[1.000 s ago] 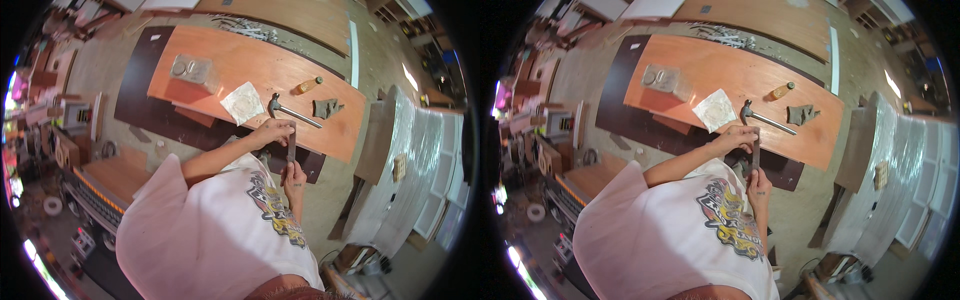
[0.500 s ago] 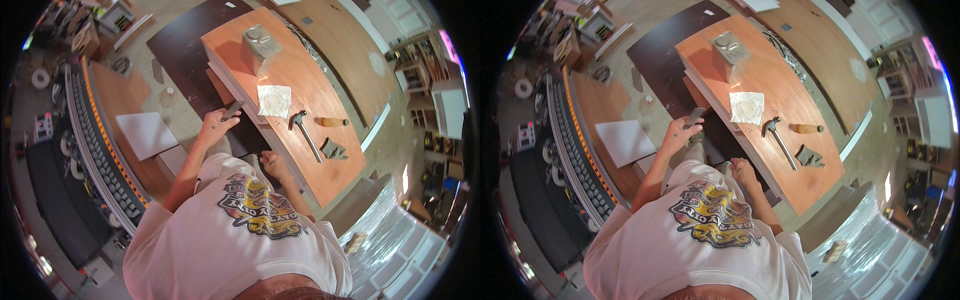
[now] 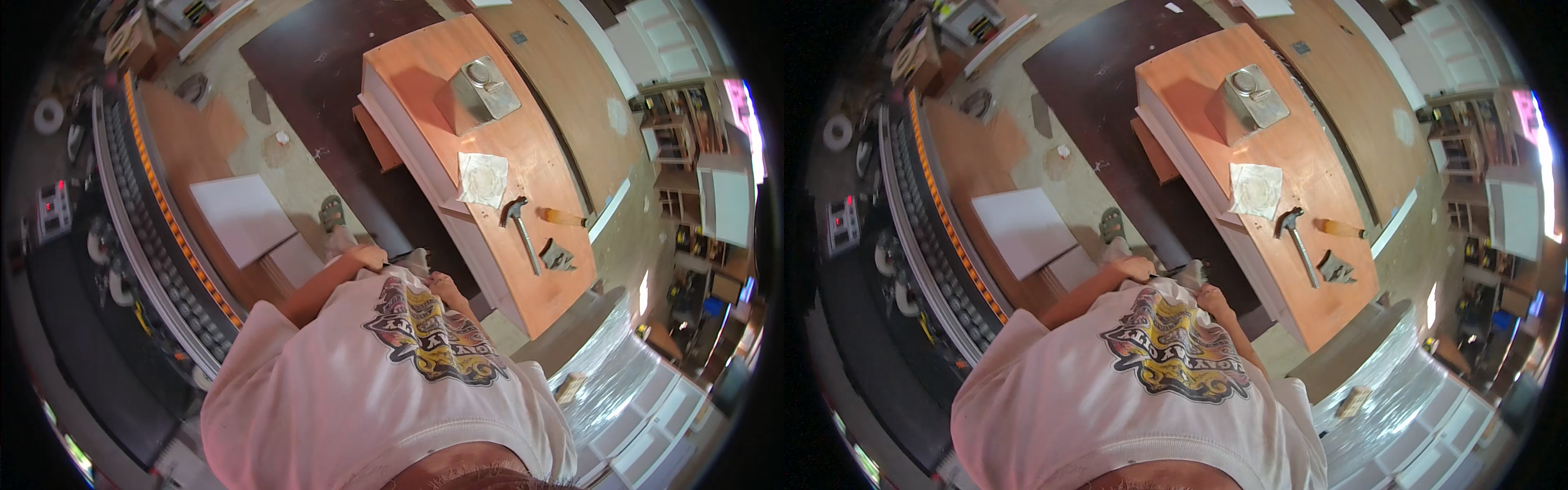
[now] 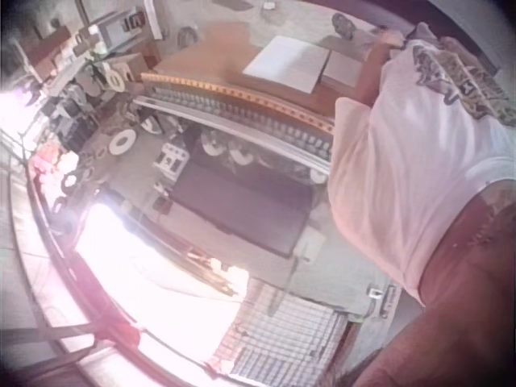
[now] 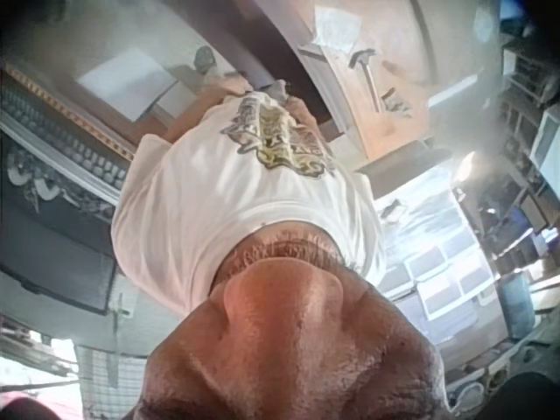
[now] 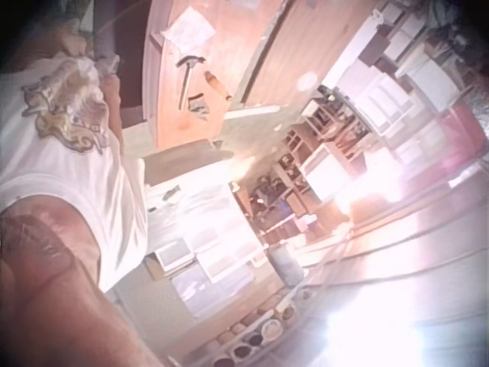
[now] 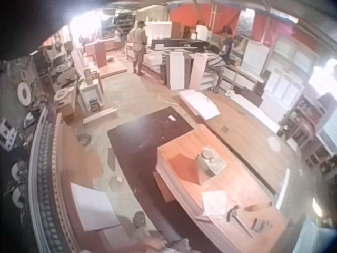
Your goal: The person hammers a small wooden piece into a curved wooden furniture component using a hammer and a cloth. They then use a metal ruler to measure and align the piece within the furniture frame.
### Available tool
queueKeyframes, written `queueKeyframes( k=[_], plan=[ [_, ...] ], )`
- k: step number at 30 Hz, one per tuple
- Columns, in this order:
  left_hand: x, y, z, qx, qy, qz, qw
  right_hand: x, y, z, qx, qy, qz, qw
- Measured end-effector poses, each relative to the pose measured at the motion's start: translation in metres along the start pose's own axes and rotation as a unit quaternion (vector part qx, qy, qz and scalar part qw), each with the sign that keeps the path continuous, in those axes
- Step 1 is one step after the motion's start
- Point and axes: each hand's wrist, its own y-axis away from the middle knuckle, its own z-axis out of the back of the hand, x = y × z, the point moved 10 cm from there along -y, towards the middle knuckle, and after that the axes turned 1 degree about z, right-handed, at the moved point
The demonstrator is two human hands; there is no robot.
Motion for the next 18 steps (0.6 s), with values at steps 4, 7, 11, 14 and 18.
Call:
queueKeyframes(
  k=[4, 7, 11, 14, 18],
  plan=[
    [0.037, 0.03, 0.05, 0.044, -0.043, -0.024, 0.998, 0.067, -0.015, -0.027, -0.045, 0.061, -0.032, 0.997],
    [0.072, 0.02, 0.057, 0.019, -0.031, -0.062, 0.997, 0.121, 0.004, 0.001, -0.051, 0.007, -0.054, 0.997],
    [0.085, 0.027, 0.086, 0.005, 0.05, -0.094, 0.994, 0.155, 0.03, 0.014, -0.101, -0.097, -0.102, 0.985],
    [0.065, 0.087, 0.122, 0.075, 0.103, -0.03, 0.991, 0.199, 0.069, 0.033, -0.061, -0.182, -0.144, 0.971],
    [0.032, 0.148, 0.162, 0.073, 0.151, 0.033, 0.985, 0.219, 0.099, 0.052, -0.067, -0.274, -0.157, 0.947]
  ],
)
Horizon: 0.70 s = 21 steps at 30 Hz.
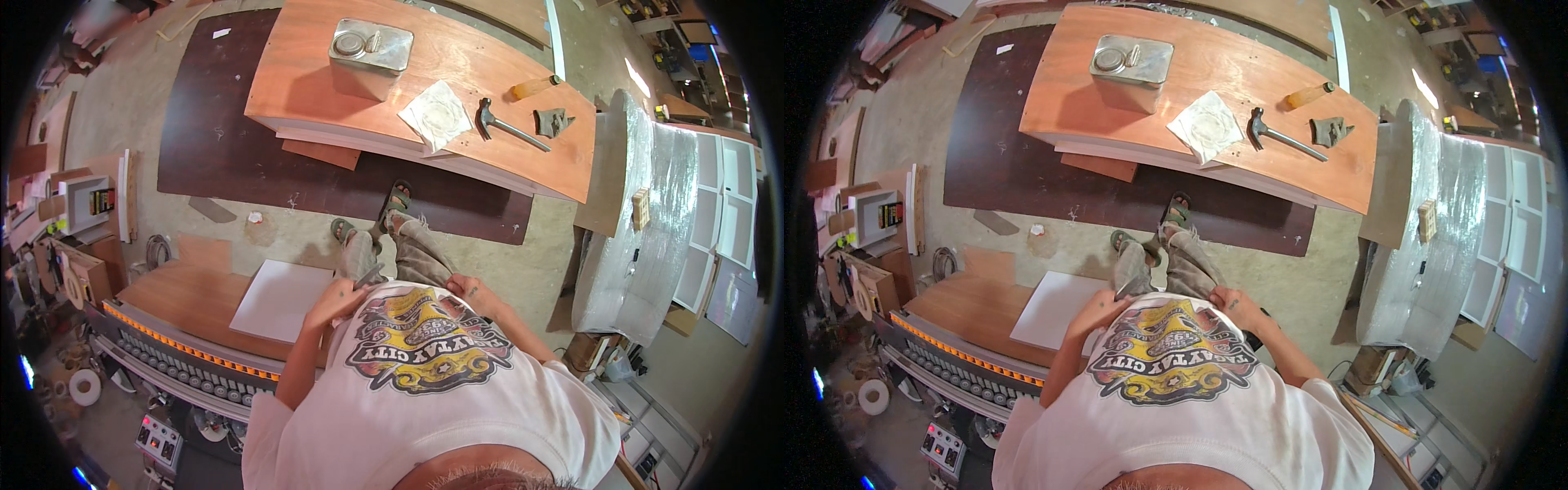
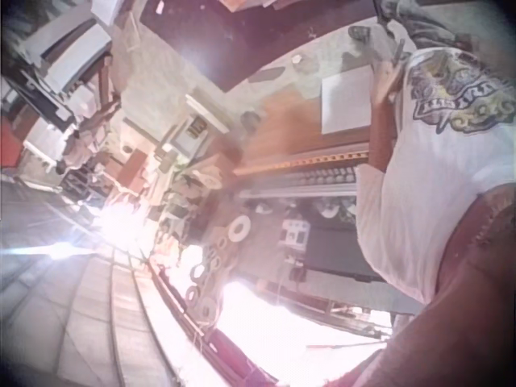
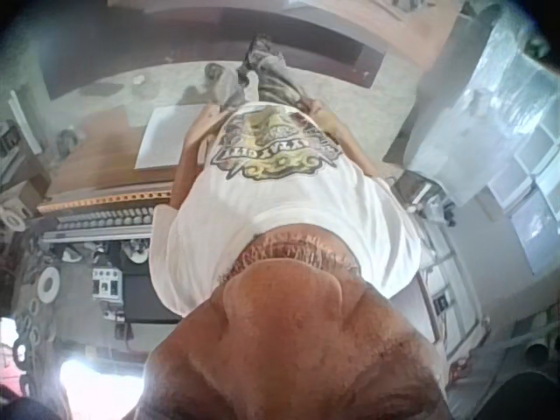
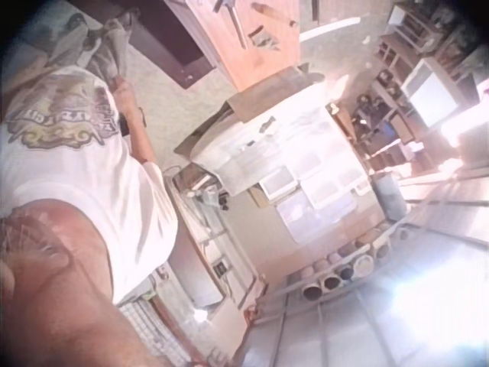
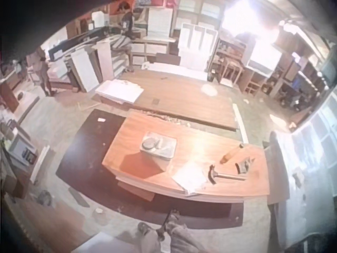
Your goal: The person hammers a small wooden piece into a curved wooden furniture component using a hammer and a cloth. They then use a metal ruler to measure and align the piece within the furniture frame.
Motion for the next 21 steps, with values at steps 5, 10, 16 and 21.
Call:
queueKeyframes(
  k=[5, 10, 16, 21],
  plan=[
    [0.012, 0.002, -0.007, 0.003, -0.011, 0.03, 0.999, -0.036, -0.04, -0.027, 0.142, -0.091, 0.003, 0.986],
    [0.005, -0.043, -0.006, 0.033, 0.037, 0.046, 0.998, -0.024, -0.13, -0.022, 0.205, 0.136, 0.185, 0.951],
    [0.02, -0.186, 0.073, -0.181, 0.322, 0.015, 0.929, 0.028, -0.286, -0.028, 0.112, -0.037, 0.356, 0.927],
    [0.025, -0.309, 0.111, -0.348, 0.495, -0.196, 0.772, 0.014, -0.397, -0.045, 0.148, -0.229, 0.277, 0.921]
  ],
)
